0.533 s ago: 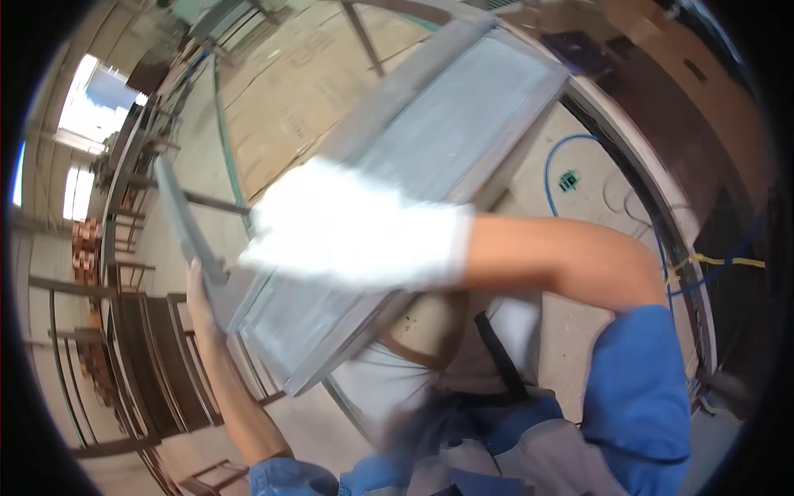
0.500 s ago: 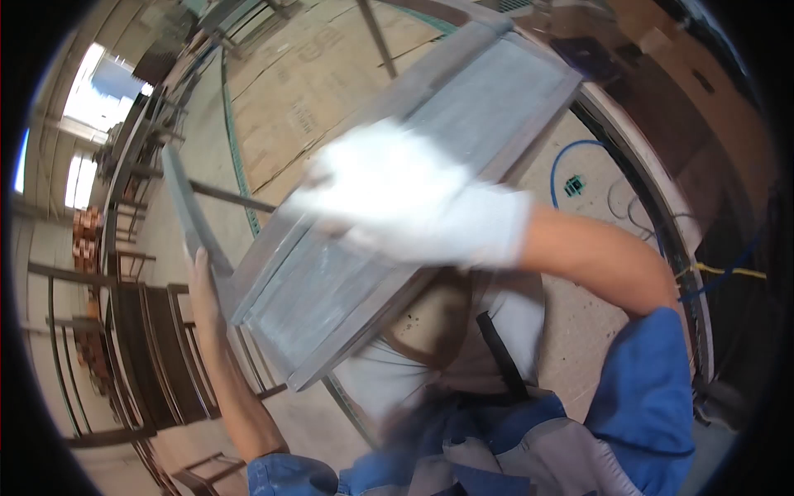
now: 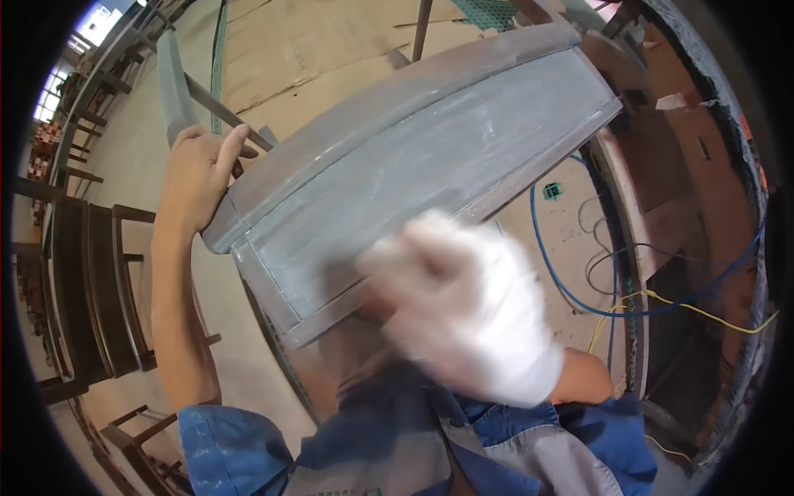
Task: The person sands a wooden chair with a sanding block, blows dust off with an air blow gun, scrapes chair joints with a utility knife, and sands the surfaces with sandpaper.
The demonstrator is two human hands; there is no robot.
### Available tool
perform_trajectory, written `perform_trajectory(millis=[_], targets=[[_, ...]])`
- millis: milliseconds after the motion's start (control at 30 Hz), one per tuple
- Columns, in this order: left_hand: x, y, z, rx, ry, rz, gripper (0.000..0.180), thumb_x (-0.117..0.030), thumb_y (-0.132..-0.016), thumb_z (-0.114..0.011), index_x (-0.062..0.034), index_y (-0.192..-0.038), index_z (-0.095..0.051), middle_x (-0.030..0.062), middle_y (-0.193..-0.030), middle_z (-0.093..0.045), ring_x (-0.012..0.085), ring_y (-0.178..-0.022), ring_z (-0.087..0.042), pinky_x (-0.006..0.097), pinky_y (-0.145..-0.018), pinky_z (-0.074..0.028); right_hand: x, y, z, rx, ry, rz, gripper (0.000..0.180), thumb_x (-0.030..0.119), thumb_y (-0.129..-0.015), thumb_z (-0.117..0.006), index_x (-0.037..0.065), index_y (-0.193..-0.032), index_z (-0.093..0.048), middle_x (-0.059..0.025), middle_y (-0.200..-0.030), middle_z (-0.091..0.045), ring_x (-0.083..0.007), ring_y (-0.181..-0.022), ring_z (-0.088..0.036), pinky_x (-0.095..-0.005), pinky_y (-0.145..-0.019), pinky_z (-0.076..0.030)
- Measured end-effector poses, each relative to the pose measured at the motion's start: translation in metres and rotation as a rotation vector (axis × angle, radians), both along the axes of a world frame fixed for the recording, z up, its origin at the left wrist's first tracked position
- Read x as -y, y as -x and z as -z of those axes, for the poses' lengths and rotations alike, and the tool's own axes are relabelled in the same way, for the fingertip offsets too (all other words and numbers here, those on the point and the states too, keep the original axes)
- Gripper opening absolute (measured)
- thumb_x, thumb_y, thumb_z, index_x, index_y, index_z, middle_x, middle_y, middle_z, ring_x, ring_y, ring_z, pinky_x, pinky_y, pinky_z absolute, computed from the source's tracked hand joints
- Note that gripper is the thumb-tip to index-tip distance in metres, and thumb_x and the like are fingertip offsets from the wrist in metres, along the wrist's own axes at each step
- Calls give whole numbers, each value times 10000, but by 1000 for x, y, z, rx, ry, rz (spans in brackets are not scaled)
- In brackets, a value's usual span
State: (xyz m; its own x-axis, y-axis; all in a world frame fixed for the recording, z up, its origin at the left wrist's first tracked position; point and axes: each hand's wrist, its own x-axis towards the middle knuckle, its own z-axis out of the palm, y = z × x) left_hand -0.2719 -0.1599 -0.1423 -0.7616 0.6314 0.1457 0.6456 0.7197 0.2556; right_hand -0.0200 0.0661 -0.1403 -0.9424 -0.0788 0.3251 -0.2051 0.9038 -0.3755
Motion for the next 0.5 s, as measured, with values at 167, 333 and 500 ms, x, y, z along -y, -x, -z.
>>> perform_trajectory(millis=[167,333,500], targets=[[2,7,16,2,-39,53,662,-520,-1060,-425,-14,-849,-796,211,-689,-666,410,-676,-583,479,-707,-484,-18,-13,12,-139,-229,311,501,114,-798,-708,65,-1296,-671,-200,-1167,-659,-345,-984,-655,-429,-837,-523],[8,8,17,15,-94,90,671,-536,-1040,-468,27,-821,-761,251,-693,-633,428,-656,-593,478,-693,-476,79,-6,-20,349,146,275,480,166,-805,-729,108,-1278,-678,-173,-1165,-649,-366,-1030,-622,-449,-857,-503],[-7,-1,-1,74,-9,20,660,-535,-1024,-514,52,-832,-747,250,-672,-624,395,-653,-619,444,-673,-482,49,-25,8,-49,-206,337,508,121,-797,-713,73,-1301,-670,-216,-1204,-615,-390,-1069,-586,-461,-883,-488]])
